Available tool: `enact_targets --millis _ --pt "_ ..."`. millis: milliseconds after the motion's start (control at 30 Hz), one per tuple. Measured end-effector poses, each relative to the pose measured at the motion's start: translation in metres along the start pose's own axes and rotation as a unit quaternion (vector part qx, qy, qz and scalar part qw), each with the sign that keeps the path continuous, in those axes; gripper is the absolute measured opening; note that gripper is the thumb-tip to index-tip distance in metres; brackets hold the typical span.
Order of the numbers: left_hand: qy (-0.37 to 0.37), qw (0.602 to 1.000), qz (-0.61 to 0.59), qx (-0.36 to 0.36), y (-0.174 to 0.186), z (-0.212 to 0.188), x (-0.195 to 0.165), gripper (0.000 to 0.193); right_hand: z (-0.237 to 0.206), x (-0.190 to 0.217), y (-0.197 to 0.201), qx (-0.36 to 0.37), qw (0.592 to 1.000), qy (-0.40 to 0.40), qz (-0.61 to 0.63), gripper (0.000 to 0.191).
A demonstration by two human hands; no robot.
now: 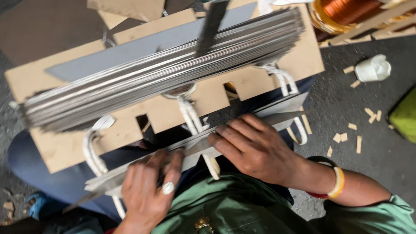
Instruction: The person is assembling an electrical component by inserting metal laminations into a wooden jig and securing them with a metal bar. They repeatedly adjust the laminations and the bar to ensure proper alignment.
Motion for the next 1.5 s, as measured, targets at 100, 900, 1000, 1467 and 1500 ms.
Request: enact_targets --millis 100,900,1000,1467,1500 --pt "-0.013 1.000 -0.010 0.014 0.003 0.013 0.008 0.042 -0.018 -0.032 0.019 0.003 0.997 -0.059 -0.045 0.029" --pt "-0.028 0.998 0.050 -0.034 -0.050 0.086 0.038 0.031 -0.036 -0.171 0.013 -0.214 0.964 -0.110 -0.109 0.017" --pt "-0.024 0.999 0.031 -0.033 -0.045 0.087 0.036 0.034 -0.038 -0.167 0.021 -0.189 0.962 -0.128 -0.147 0.016" --pt "-0.038 0.995 0.058 -0.078 -0.031 0.104 0.030 0.029 -0.041 -0.166 0.012 -0.198 0.951 -0.130 -0.199 0.024" --pt "-0.040 0.994 0.062 -0.081 -0.031 0.104 0.029 0.027 -0.042 -0.165 0.012 -0.199 0.951 -0.135 -0.195 0.025"
Point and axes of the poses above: each hand's wrist, its own z-axis towards the middle knuckle, its own y-axis out of the back of the hand, x = y × z, the point moved 2 cm from there along z, towards the middle knuckle, and after that the axes turned 4 degrees about -y, right-handed, at the moved point
